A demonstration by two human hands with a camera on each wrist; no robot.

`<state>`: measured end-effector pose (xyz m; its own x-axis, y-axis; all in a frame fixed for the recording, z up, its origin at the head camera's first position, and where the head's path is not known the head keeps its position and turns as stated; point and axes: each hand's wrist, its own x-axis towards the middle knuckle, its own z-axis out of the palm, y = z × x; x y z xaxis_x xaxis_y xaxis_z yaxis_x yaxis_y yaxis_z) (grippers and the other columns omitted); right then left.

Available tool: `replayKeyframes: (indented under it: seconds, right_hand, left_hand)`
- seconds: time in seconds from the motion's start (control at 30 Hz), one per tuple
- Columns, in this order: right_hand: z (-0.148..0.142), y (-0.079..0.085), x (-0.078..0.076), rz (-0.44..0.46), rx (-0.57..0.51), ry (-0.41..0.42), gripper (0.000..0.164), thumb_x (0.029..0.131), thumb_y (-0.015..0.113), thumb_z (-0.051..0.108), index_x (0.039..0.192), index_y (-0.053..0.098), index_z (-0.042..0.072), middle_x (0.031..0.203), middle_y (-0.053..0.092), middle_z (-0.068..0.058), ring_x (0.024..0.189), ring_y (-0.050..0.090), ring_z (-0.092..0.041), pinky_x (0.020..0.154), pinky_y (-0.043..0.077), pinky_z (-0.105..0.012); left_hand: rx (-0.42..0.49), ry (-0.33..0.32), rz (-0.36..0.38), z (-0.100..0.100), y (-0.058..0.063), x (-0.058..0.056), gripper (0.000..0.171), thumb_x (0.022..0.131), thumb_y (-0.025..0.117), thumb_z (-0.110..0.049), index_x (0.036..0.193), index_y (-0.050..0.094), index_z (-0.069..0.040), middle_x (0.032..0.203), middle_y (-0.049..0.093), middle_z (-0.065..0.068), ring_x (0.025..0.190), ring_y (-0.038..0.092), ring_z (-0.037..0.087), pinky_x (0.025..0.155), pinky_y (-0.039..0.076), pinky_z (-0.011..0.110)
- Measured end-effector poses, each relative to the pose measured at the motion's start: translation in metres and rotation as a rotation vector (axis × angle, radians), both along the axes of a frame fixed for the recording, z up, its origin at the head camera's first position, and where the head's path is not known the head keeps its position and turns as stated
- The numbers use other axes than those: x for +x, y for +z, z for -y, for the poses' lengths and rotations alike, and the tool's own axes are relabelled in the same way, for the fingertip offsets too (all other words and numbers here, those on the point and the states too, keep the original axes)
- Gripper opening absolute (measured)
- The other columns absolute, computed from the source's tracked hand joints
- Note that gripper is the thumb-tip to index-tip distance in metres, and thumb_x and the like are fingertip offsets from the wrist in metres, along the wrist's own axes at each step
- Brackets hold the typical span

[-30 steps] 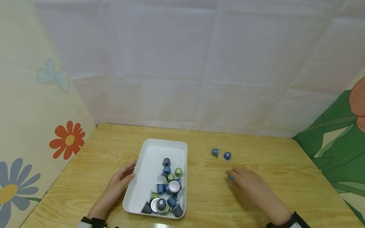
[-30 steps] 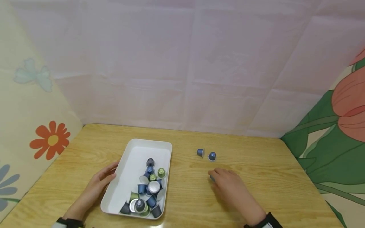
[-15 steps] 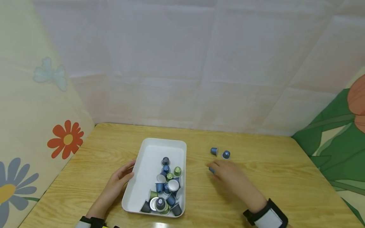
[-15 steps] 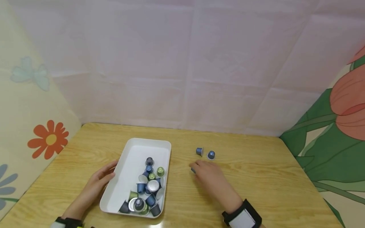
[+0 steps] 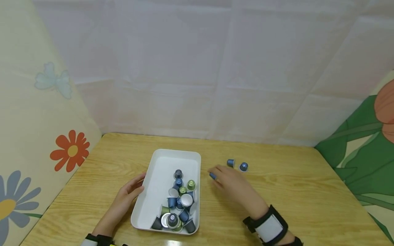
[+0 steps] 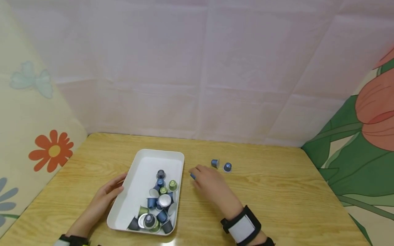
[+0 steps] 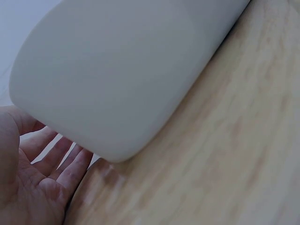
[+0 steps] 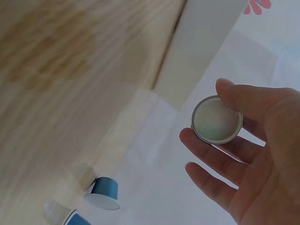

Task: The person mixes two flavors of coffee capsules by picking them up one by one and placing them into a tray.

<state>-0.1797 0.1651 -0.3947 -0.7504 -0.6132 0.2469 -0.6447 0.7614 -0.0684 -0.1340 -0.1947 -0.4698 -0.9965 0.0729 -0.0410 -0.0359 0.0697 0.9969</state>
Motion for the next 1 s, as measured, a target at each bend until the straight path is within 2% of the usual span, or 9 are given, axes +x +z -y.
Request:
replayKeyframes:
  seconds: [0.2, 0.6, 1.0]
  right_hand:
    - [0.017, 0.007, -0.007, 0.054, -0.035, -0.008, 0.032, 0.092, 0.072, 0.018, 0.121, 0.067, 0.007, 0.11, 0.066, -0.007, 0.098, 0.065, -0.023, 0.085, 0.053, -0.038]
    - [0.048, 0.016, -0.017, 0.044, -0.038, 0.047, 0.038, 0.095, 0.069, 0.023, 0.13, 0.064, 0.01, 0.11, 0.065, -0.005, 0.094, 0.063, -0.019, 0.082, 0.052, -0.035]
    - [0.076, 0.016, -0.024, 0.088, -0.002, 0.083, 0.038, 0.092, 0.072, 0.022, 0.127, 0.065, 0.011, 0.117, 0.066, -0.006, 0.107, 0.062, -0.023, 0.091, 0.05, -0.038]
  left_hand:
    - [0.013, -0.003, 0.001, 0.0, 0.0, 0.001, 0.051, 0.1, 0.057, -0.013, 0.147, 0.042, 0.003, 0.149, 0.044, 0.02, 0.115, 0.053, -0.002, 0.092, 0.045, 0.02]
    - [0.021, 0.003, 0.001, 0.0, 0.001, 0.0, 0.051, 0.1, 0.057, -0.013, 0.146, 0.043, 0.002, 0.149, 0.044, 0.019, 0.116, 0.053, -0.001, 0.092, 0.046, 0.02]
    - [0.045, 0.01, -0.003, -0.001, -0.001, 0.0, 0.051, 0.099, 0.057, -0.01, 0.146, 0.043, 0.004, 0.148, 0.044, 0.021, 0.114, 0.054, -0.001, 0.091, 0.047, 0.022]
